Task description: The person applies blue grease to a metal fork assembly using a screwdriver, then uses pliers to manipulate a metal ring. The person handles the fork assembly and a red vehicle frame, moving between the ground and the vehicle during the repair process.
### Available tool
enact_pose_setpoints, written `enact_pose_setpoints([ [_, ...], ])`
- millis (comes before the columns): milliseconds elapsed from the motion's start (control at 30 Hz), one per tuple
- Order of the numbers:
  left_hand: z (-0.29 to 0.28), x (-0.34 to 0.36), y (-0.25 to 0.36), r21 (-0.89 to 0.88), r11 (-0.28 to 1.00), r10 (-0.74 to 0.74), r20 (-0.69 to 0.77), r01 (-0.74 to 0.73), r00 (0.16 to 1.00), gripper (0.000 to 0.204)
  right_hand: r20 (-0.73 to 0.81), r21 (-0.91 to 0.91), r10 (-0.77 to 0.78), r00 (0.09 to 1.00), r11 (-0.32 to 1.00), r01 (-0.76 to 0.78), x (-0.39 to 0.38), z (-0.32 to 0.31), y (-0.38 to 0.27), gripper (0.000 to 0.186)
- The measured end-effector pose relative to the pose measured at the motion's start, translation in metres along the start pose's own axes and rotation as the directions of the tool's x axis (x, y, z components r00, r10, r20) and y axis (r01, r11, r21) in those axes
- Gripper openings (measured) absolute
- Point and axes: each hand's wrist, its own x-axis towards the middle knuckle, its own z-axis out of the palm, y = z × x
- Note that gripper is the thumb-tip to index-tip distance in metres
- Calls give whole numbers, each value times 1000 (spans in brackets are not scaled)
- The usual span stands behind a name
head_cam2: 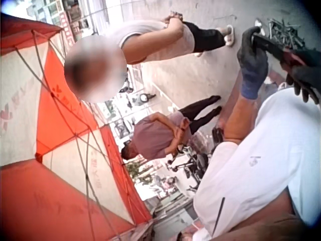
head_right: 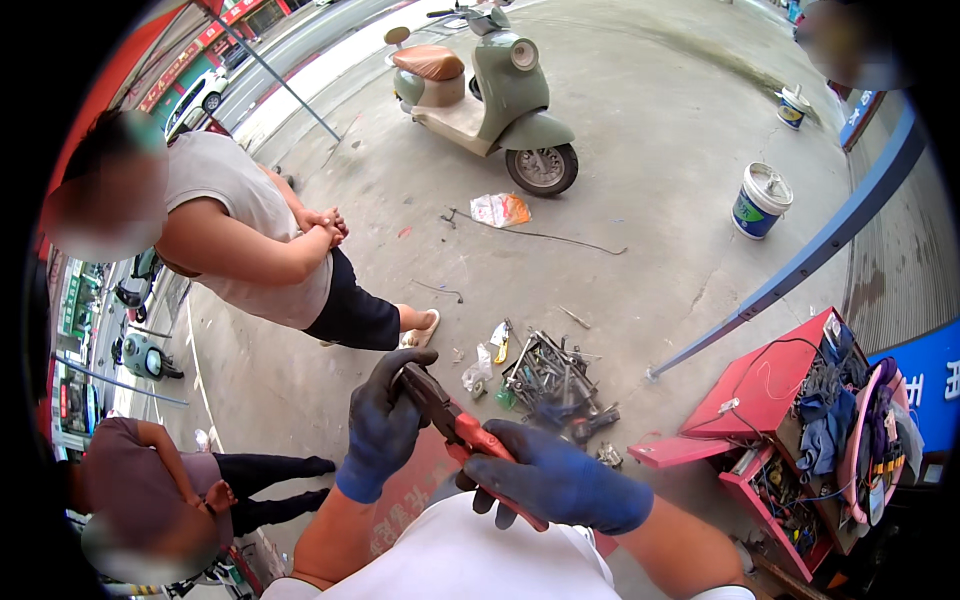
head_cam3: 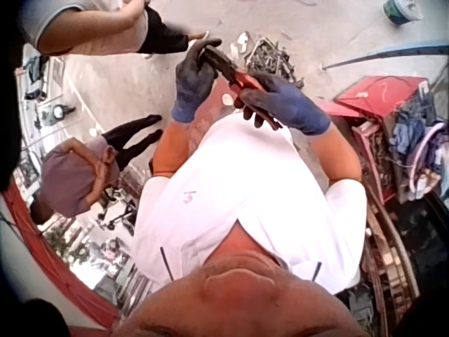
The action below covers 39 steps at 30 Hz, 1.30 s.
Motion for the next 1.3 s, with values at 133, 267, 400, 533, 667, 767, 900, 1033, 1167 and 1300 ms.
enact_pose_setpoints([
  [133,3,-12,-3,26,999,39,-99,-37,994,40,60,-8,8,998,1000,-8,3,0,1,35],
  [267,-1,-23,-8,82,993,93,-146,-82,985,40,48,-40,42,998,998,-40,6,10,0,32],
  [400,-8,-34,-8,138,984,138,-170,-115,976,42,-33,-190,48,998,980,-53,11,26,5,33],
  [533,-25,-44,-18,255,930,317,-190,-265,929,42,-104,-390,-53,993,921,8,18,51,10,33],
  [667,-57,-43,-43,417,782,550,-111,-464,827,45,-136,-561,-154,979,826,52,24,73,16,32],
  [767,-75,-48,-51,477,703,634,-85,-527,768,46,-182,-700,-212,960,713,25,23,92,22,29],
  [900,-92,-64,-60,469,717,636,-136,-516,760,50,-205,-721,-231,951,692,12,28,121,21,27],
  [1033,-98,-86,-73,221,870,494,-366,-441,789,48,-170,-618,-166,971,786,25,42,147,25,26],
  [1167,-107,-111,-71,-159,960,134,-460,-229,878,44,-89,-435,-46,995,901,3,72,159,36,30],
  [1300,-123,-121,-70,45,967,228,-590,-250,775,44,-51,-516,9,999,856,-34,84,174,17,31],
])
